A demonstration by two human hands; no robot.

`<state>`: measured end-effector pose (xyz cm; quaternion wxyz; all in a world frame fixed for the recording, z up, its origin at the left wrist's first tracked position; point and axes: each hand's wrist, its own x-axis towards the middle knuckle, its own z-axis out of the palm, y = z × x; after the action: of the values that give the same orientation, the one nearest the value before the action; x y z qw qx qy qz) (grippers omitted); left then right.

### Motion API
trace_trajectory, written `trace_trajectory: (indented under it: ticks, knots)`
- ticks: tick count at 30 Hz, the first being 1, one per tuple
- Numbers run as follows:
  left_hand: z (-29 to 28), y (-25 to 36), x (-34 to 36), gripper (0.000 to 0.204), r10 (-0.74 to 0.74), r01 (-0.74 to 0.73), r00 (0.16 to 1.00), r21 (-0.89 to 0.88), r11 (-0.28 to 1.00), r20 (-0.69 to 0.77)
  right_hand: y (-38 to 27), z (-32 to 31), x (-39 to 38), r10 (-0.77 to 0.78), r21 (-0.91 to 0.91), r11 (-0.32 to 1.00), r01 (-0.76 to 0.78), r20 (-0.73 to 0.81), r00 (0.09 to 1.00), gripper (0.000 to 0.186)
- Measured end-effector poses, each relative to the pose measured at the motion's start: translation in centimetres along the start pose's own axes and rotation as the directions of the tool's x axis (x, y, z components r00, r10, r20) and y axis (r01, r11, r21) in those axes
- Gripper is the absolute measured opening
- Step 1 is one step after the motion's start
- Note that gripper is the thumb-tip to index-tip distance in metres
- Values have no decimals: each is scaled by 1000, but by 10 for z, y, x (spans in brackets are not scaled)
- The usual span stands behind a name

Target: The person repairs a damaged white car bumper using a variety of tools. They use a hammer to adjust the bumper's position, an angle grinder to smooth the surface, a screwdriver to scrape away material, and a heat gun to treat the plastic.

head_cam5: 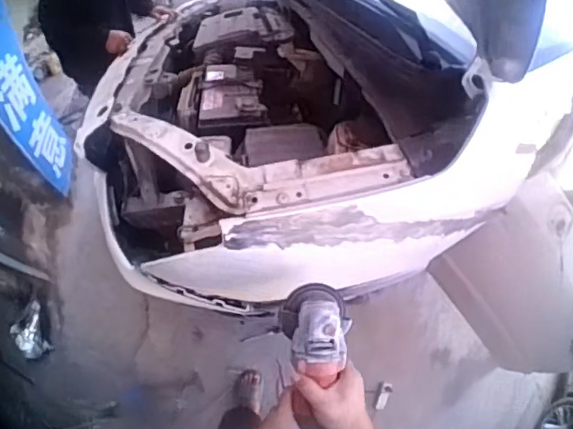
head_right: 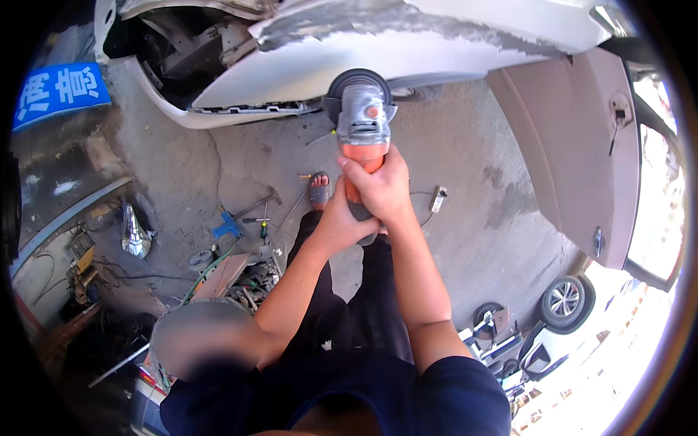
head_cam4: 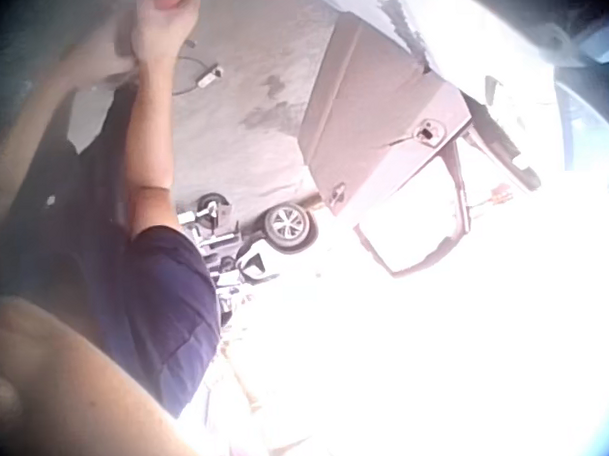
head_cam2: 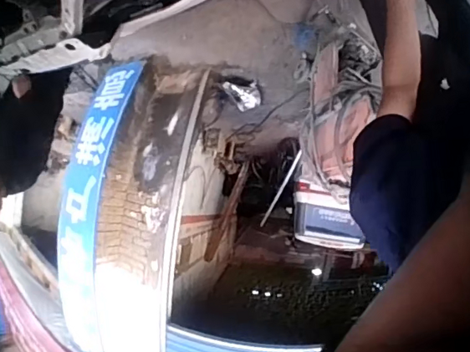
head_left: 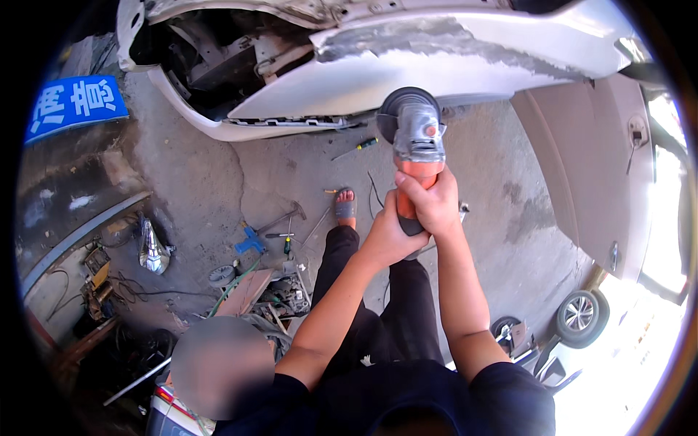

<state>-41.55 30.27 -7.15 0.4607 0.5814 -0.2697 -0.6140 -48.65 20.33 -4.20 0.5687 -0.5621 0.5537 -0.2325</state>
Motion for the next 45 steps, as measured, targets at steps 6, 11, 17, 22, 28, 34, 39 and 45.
trace_trajectory:
  ticks: [6, 11, 17, 22, 28, 34, 39, 45]
  knots:
    - [69, -51, -42, 94, 275, -403, 915, 629, 665, 296, 107, -76, -43, 314, 474, 869, -140, -311, 897, 25]
    - [101, -126, -22, 72, 198, -556, 819, 659, 507, 539, 196, -126, -62, 450, 642, 758, -118, -383, 807, 25]
    - [109, -178, 22, 78, 39, -361, 810, 445, 820, 585, 307, -148, -55, 458, 883, 462, -80, -160, 874, 27]
    - [89, -320, 116, 81, -491, 294, 789, 476, 829, 369, 437, -119, 6, 353, 956, 180, -233, 158, 922, 38]
    - [64, -462, 200, 48, -140, 59, 990, 788, 613, 35, 601, -76, 108, 478, 813, 311, -493, 314, 820, 38]
    - [1, -561, 278, 48, 266, -163, 961, 933, 320, 77, 630, -23, 140, 580, 214, 747, -630, 253, 774, 36]
    - [-30, -596, 302, 50, 358, -220, 912, 975, 11, 202, 548, 46, 191, -187, -671, 688, 277, 205, 961, 27]
    - [-19, -613, 312, 22, 666, -268, 697, 958, -102, 266, 561, 147, 294, -100, -765, 125, 632, 624, 775, 31]
